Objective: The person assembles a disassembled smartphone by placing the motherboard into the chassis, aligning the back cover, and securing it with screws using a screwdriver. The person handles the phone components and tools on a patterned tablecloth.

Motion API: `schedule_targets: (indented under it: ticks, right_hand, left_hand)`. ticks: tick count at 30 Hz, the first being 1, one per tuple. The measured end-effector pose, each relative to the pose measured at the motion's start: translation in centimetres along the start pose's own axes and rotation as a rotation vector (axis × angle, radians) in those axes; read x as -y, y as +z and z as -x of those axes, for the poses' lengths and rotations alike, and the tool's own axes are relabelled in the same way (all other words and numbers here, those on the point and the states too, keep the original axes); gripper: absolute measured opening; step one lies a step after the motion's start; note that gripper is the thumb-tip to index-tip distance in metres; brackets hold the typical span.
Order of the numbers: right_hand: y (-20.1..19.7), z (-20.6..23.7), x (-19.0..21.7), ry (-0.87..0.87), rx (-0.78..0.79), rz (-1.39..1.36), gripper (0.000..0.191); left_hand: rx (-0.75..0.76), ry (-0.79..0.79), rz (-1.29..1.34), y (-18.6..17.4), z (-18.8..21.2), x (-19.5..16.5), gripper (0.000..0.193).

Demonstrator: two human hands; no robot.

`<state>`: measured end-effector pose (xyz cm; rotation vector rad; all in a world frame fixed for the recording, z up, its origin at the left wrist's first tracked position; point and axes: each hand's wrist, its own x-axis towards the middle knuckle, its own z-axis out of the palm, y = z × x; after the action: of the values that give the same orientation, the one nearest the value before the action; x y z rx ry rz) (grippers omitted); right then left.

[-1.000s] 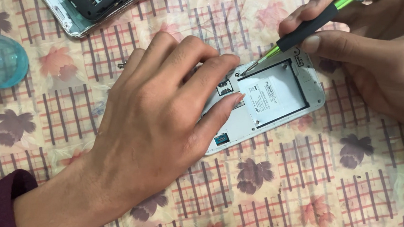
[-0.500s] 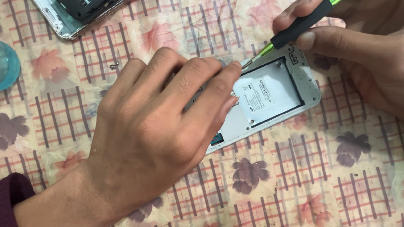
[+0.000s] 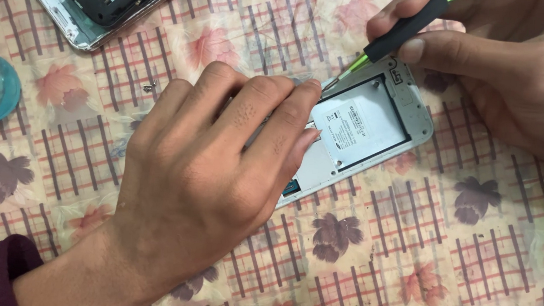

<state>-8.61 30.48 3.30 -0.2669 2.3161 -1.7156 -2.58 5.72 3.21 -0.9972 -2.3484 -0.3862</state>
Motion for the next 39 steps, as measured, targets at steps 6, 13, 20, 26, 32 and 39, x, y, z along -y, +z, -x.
schedule_targets:
  ticks: [6,13,20,26,32,39]
  right_hand:
    - [-0.1,0.0,-0.4,-0.015,0.009,0.008,0.021]
    - [-0.4,0.0,-0.8,-0.015,0.003,0.003,0.020]
    - [-0.9,-0.1,-1.0,-0.066,0.006,0.076,0.019]
    - [-1.2,-0.1,-1.4,-0.068,0.044,0.012,0.021]
    - [-0.1,-0.9,-0.4,-0.065,0.097,-0.073,0.022]
    - [-0.9,-0.2,-1.4,-0.022,0.029,0.024,0.021]
  left_hand:
    - [-0.008,0.011,-0.032,0.0,0.0,0.0,0.019]
    - [-0.004,0.037,-0.085,0.1,0.1,0.0,0.016]
    - [0.027,0.012,-0.033,0.0,-0.1,-0.2,0.026]
    - [0.019,0.017,-0.068,-0.1,-0.4,-0.3,0.033]
    - [0.023,0.007,-0.058,0.1,-0.4,-0.3,0.031]
    - [0.028,0.013,-0.045,0.2,-0.3,-0.3,0.026]
